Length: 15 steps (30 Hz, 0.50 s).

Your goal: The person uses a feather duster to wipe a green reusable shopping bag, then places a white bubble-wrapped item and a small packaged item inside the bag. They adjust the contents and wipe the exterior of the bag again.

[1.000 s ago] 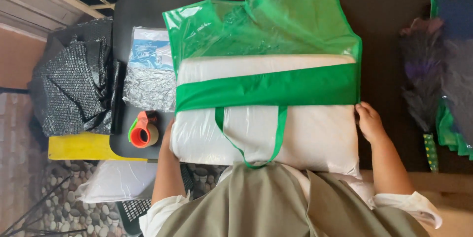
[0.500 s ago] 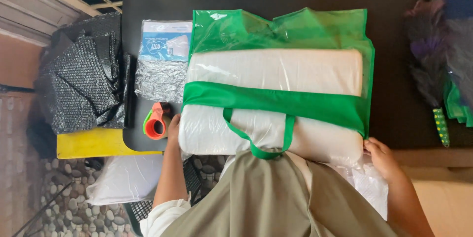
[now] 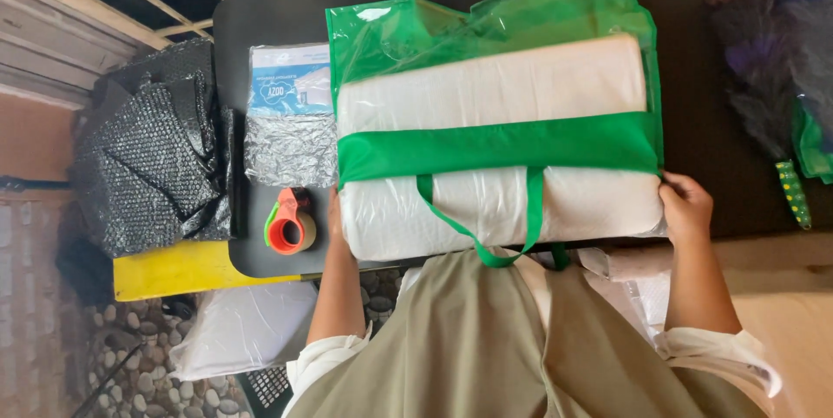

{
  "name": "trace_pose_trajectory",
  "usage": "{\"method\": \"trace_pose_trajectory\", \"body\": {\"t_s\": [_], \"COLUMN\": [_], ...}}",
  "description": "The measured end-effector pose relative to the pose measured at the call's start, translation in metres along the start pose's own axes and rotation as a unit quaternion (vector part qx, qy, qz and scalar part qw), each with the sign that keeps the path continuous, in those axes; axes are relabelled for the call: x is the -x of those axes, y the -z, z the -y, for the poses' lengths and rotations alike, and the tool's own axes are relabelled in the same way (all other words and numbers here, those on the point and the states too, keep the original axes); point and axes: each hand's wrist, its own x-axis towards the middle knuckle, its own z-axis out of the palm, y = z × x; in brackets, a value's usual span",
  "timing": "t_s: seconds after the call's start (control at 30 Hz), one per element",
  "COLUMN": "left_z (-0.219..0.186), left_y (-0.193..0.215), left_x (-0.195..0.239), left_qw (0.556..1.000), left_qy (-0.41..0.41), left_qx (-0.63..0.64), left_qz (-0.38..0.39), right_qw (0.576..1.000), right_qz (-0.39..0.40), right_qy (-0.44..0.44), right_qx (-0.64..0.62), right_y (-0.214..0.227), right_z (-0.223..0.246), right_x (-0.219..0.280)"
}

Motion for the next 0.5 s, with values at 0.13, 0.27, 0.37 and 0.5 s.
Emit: {"method": "trace_pose_trajectory", "body": {"t_s": [0.13, 0.27, 0.37, 0.5], "left_z": [0.032, 0.057, 0.073, 0.042], "left_y": [0.005, 0.022, 0.037, 0.055], "left_x": [-0.007, -0.015, -0.024, 0.025], "left_qw": [0.997, 0.986, 0.976, 0.978], "left_qy": [-0.056, -0.124, -0.161, -0.131], "left_qx": [0.007, 0.019, 0.02, 0.01], "left_qz": [0.054, 0.108, 0.149, 0.161], "right_qw": [0.994, 0.982, 0.971, 0.965], "right_qz": [-0.105, -0.011, 0.038, 0.075], "right_qy": [0.009, 0.089, 0.063, -0.006], "right_qx": [-0.007, 0.166, 0.229, 0.25], "right_y": [-0.002, 0.023, 0.035, 0.053], "right_z": [-0.022, -0.008, -0.004, 0.015], "right_x": [-0.003, -0.002, -0.013, 0.005]}}
